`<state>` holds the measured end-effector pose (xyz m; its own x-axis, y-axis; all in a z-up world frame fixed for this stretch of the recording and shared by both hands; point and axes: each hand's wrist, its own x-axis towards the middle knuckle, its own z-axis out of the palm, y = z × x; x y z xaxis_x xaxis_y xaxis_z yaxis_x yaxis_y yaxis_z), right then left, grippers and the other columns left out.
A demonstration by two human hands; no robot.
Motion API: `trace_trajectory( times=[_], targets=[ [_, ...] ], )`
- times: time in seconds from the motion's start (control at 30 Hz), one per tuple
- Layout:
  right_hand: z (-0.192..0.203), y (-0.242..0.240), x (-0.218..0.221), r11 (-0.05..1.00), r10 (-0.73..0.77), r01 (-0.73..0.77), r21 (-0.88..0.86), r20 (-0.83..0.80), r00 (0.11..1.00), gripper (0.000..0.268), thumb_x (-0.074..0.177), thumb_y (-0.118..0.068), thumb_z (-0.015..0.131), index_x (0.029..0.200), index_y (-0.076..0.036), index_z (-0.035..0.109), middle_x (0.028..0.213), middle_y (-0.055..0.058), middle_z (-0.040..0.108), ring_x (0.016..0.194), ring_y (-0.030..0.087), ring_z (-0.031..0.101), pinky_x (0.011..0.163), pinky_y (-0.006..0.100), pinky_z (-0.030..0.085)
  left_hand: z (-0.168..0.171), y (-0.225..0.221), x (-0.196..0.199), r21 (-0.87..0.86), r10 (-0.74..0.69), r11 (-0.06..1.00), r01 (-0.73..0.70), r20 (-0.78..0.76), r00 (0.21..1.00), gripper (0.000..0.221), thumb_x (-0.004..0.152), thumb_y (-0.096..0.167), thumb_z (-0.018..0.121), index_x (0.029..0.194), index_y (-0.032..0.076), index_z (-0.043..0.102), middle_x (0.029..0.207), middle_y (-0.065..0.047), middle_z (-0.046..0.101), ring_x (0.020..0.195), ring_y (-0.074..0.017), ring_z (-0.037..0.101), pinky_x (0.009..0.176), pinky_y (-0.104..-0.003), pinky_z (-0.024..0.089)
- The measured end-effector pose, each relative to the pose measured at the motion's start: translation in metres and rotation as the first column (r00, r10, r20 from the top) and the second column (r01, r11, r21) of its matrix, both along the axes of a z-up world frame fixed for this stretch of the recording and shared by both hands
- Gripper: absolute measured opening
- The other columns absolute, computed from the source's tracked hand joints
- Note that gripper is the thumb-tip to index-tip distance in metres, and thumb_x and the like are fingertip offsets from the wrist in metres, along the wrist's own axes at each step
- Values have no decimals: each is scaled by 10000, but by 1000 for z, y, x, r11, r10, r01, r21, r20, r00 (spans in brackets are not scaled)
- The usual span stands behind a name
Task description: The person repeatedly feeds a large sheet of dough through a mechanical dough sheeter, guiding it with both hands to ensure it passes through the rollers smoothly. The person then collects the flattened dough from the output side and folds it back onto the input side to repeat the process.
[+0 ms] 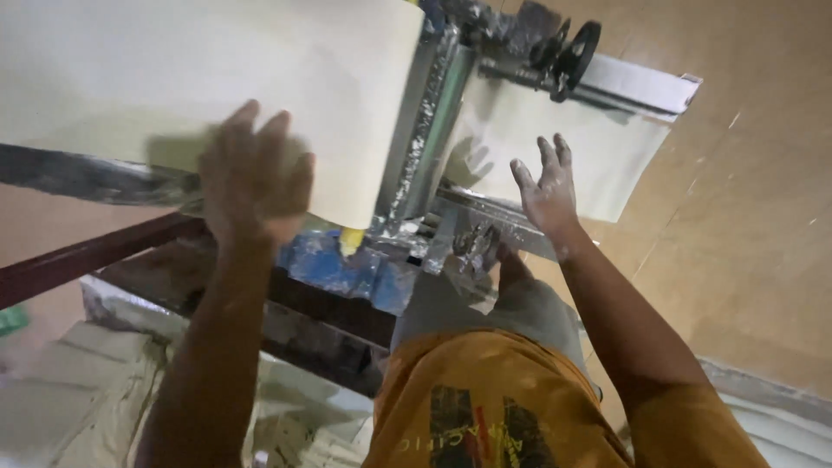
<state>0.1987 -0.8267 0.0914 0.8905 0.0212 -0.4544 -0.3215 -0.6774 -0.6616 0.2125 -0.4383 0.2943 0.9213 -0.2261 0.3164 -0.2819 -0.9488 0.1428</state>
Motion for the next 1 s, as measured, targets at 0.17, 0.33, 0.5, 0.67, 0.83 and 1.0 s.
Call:
trace_trajectory(
  times=[0.17,0.33,0.5,0.67,0.83,1.0],
  targets=[
    [-33,27,18,958,-125,184,221,-254,959,745,996,-501,534,1536,-8,390,1506,243,431,1239,380,607,997,492,520,47,-45,14,-611,148,630,-478,-510,847,480,916,300,774,1297,161,516,1268,22,575,1253,-189,638,1055,-333,703],
    [-92,64,37,925,-68,193,328,-357,932,661,996,-479,568,1484,-57,425,1339,235,606,1136,354,661,832,434,636,26,-21,25,693,431,714,-100,-322,843,478,1120,514,615,867,114,684,803,12,584,646,-137,565,526,-297,510],
    [-153,94,48,891,-90,282,355,-470,878,657,967,-482,579,1470,-82,443,1383,186,611,1224,325,633,962,405,571,21,-20,6,393,248,911,-129,-270,930,555,1185,515,397,1264,15,624,1368,-226,627,1324,-419,567,1067,-569,452],
    [-171,122,57,744,-138,455,489,-554,821,701,960,-345,647,1539,-85,348,1378,124,634,1276,267,613,1074,361,531,27,-17,3,419,151,907,-39,-237,960,467,1106,286,623,1336,-117,675,1453,-343,623,1366,-492,558,1060,-613,525],
    [-203,142,55,679,-246,435,591,-374,894,262,769,29,573,791,-171,405,701,-35,430,645,88,403,524,273,297,26,-21,9,213,36,977,18,-245,969,535,1024,174,627,1262,-306,649,1413,-420,493,1293,-587,547,1092,-675,534],
    [-207,156,63,426,-290,530,733,-444,847,273,828,45,734,1062,-27,614,943,94,723,860,172,706,715,270,615,19,-9,7,267,53,964,6,-215,975,525,1052,234,633,1298,-228,670,1430,-392,549,1275,-556,591,1033,-638,580]
  ],
)
